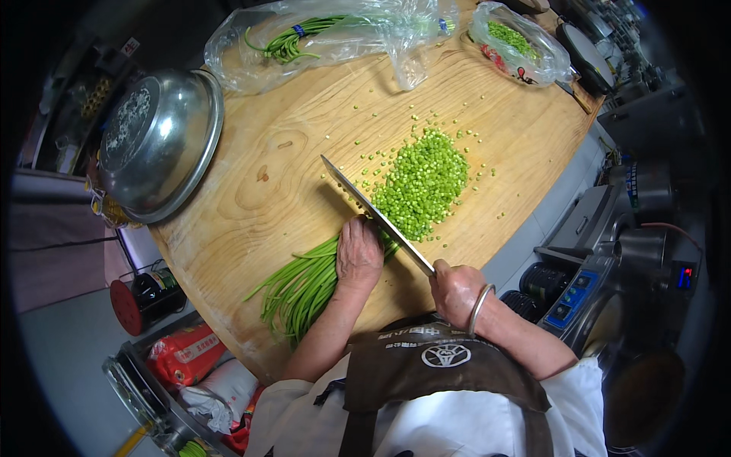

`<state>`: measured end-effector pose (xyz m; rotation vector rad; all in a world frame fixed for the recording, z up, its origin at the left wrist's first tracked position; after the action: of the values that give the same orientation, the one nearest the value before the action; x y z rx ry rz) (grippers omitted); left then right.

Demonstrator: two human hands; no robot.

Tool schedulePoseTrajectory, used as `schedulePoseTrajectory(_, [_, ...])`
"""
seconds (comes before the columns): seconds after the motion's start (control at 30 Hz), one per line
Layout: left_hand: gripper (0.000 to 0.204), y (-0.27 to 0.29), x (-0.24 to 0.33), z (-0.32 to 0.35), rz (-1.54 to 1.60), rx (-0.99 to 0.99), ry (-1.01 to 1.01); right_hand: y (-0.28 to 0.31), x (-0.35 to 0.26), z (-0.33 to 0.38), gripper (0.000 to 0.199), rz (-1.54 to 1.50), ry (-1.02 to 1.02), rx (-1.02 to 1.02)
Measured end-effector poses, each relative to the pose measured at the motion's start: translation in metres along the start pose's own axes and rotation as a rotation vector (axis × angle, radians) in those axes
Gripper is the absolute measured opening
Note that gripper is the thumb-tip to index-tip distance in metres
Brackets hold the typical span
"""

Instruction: The person uses a cleaver to chop a bundle of green onions on a wooden cutting board. After chopping, they gather the pieces and transfer them into a plastic bag.

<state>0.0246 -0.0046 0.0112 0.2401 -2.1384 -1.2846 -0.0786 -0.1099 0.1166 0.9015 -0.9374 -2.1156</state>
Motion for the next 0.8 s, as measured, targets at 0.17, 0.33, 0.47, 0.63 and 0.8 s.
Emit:
schedulePoseTrajectory(0.17, [0.016,0.001,0.001,-0.001,0.025,0.04,-0.037,-0.01,-0.001,-0.017,0.012,0.017,-0.016,-0.053])
schedulePoseTrajectory(0.33, [0.014,0.004,0.002,-0.003,-0.005,0.064,-0.04,-0.024,0.005,-0.041,0.012,-0.1,0.101,0.103])
schedulePoseTrajectory(0.47, [0.015,0.005,0.002,0.002,0.011,0.087,-0.006,-0.006,-0.001,-0.015,0.012,-0.107,0.056,0.076])
schedulePoseTrajectory(0.63, [0.015,0.004,0.0,0.001,0.066,0.076,0.04,0.0,-0.007,0.001,0.01,0.017,-0.02,-0.036])
schedulePoseTrajectory(0.8, [0.012,0.003,0.001,-0.001,0.001,-0.047,0.054,-0.017,-0.009,-0.027,0.015,0.026,-0.1,-0.157])
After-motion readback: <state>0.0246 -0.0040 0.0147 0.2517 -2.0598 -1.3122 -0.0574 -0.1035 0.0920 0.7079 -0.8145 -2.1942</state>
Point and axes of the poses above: each hand's wrist, its own z-axis away from the middle knuckle, its own y-axis out of the back of the hand, x = y × z, the point moved 4 cm from there along -z, towards the middle knuckle, and after that the axes turned 13 degrees about -y, right-handed, at the moved point
